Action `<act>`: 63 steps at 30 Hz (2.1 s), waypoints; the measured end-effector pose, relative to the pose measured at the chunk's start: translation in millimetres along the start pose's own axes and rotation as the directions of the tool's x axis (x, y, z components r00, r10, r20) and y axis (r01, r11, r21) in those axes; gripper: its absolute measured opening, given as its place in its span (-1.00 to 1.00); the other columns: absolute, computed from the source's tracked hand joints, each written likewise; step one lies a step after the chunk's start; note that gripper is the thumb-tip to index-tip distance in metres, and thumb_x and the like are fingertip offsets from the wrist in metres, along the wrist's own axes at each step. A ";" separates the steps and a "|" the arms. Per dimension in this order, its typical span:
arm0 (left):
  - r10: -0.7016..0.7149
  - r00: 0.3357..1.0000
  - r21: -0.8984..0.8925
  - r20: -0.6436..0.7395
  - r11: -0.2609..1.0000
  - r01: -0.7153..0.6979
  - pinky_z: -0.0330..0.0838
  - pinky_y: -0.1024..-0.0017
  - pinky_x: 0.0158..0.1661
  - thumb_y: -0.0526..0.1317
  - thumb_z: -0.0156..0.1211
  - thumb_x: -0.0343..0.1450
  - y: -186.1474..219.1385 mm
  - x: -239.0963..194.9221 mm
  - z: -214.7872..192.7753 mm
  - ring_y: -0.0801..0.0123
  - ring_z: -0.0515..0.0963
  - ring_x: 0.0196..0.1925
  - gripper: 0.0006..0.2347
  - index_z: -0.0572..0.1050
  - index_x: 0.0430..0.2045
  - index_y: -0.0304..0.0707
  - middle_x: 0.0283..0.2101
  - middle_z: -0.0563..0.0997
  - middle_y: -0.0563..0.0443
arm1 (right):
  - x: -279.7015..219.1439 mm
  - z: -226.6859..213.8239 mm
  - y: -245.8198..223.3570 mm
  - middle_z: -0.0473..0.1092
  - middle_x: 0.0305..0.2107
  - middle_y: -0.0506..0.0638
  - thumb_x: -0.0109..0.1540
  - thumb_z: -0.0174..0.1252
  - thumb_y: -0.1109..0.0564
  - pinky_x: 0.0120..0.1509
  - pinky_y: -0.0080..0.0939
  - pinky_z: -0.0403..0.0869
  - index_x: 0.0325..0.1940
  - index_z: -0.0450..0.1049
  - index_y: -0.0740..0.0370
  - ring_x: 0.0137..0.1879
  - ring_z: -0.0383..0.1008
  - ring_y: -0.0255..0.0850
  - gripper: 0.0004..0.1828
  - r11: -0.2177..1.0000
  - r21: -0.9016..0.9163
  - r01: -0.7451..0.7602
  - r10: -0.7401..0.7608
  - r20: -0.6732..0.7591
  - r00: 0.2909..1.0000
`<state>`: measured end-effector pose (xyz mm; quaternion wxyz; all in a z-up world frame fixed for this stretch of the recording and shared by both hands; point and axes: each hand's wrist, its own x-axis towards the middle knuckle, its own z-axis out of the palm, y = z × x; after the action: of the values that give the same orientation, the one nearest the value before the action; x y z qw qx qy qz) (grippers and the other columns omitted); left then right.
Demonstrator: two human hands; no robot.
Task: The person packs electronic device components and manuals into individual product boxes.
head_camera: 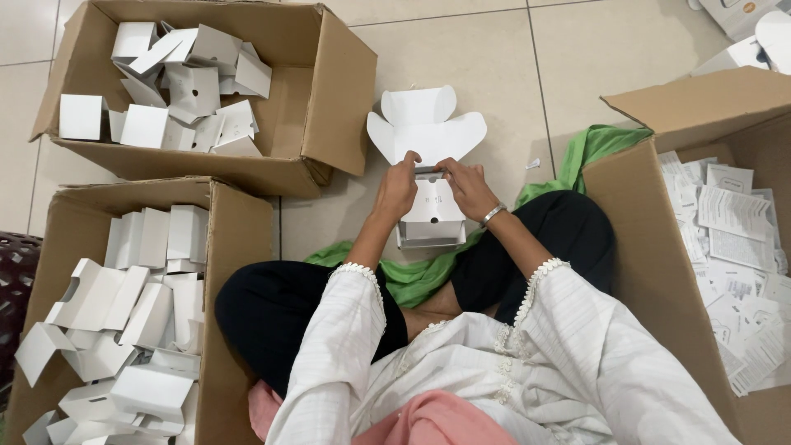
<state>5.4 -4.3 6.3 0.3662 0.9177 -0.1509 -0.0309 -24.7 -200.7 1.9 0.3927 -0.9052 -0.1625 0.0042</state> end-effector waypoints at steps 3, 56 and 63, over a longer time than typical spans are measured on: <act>0.054 0.999 0.025 0.005 0.998 -0.054 0.42 -0.05 -0.10 -0.54 -0.10 0.37 -10.3 1.7 8.4 -0.30 0.57 -0.13 -0.70 0.37 -0.03 -0.37 -0.26 0.60 -0.44 | -2.2 2.3 0.7 0.43 -0.36 -0.01 0.41 -0.15 0.22 0.12 -0.11 0.13 0.13 0.42 0.10 -0.19 0.36 -0.09 -0.71 1.000 -0.015 -0.017 0.017 -0.006 1.000; -0.388 0.922 -0.520 0.016 0.784 0.339 0.44 0.26 0.07 -0.03 0.19 0.47 -57.5 -66.4 32.7 0.13 0.62 0.07 -0.61 0.48 0.08 -0.33 0.04 0.65 -0.20 | -58.2 3.6 -17.3 0.44 -0.07 0.47 -0.01 0.44 0.06 0.08 0.09 0.54 0.58 -0.38 0.31 -0.02 0.55 0.30 0.36 0.952 -0.159 -0.260 0.282 0.140 0.949; -0.409 0.907 -0.518 0.096 0.758 0.396 0.40 0.22 0.11 -0.01 0.27 0.42 -63.8 -64.8 34.6 0.13 0.52 0.16 -0.51 0.43 0.19 -0.27 0.12 0.58 -0.19 | -58.0 4.1 -27.3 0.50 -0.21 0.41 0.08 0.39 0.04 -0.05 0.12 0.55 0.61 -0.41 0.25 -0.18 0.57 0.28 0.30 0.926 -0.238 -0.292 0.322 0.102 0.941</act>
<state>-45.8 36.0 -65.9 0.5894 0.7930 0.0683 -0.1383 -88.1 -197.7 11.6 0.2725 -0.9547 -0.0449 0.1107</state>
